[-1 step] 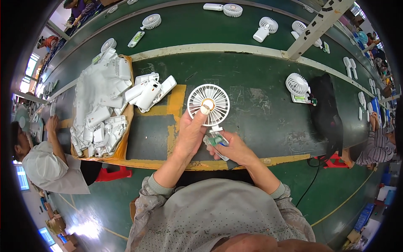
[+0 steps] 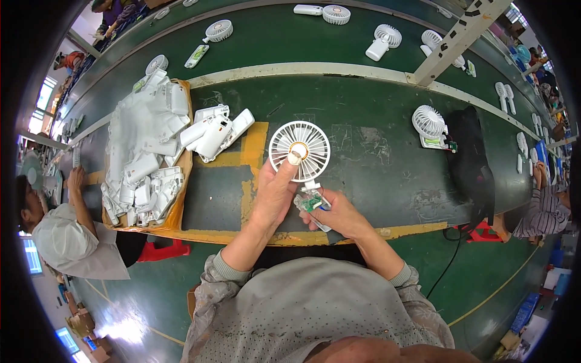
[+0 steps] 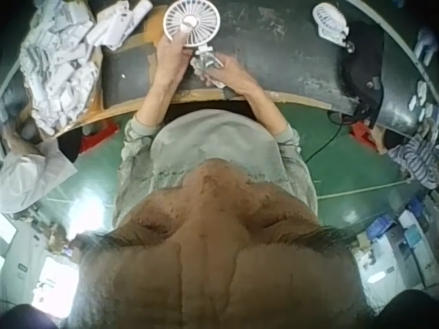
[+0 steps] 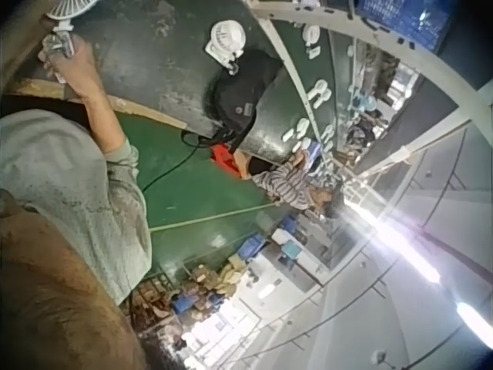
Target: The person assembles handheld fans on a production line by fitting the internal components into the handle casing, attaching the outer cover by hand, testing the fan using the power button, and placing the assembled fan onto the conveyor belt.
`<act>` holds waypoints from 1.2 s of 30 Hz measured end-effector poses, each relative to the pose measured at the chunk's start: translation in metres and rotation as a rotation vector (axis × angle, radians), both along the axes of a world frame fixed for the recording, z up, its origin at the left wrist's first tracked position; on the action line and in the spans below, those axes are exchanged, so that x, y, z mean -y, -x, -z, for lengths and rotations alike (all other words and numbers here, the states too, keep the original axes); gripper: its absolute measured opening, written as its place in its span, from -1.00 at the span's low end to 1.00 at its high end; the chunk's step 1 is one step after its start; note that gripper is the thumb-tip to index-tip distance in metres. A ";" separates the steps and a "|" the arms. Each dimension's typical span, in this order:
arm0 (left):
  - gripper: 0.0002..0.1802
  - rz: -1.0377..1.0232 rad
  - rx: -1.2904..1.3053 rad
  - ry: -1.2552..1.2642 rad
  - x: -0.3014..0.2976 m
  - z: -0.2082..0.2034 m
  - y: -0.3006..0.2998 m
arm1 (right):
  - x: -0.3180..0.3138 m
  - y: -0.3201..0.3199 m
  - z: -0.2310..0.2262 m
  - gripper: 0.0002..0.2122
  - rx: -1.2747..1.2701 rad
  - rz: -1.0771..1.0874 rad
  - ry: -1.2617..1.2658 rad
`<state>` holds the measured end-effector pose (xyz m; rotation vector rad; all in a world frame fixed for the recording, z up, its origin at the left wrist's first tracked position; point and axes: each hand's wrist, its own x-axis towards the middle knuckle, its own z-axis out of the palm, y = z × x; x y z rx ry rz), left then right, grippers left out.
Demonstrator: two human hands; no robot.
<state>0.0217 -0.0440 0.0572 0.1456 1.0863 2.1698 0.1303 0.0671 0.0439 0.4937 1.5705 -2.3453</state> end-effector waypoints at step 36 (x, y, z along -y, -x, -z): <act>-0.75 0.116 -1.162 0.781 0.010 0.003 -0.011 | -0.008 0.015 0.024 -0.80 0.052 0.280 -0.063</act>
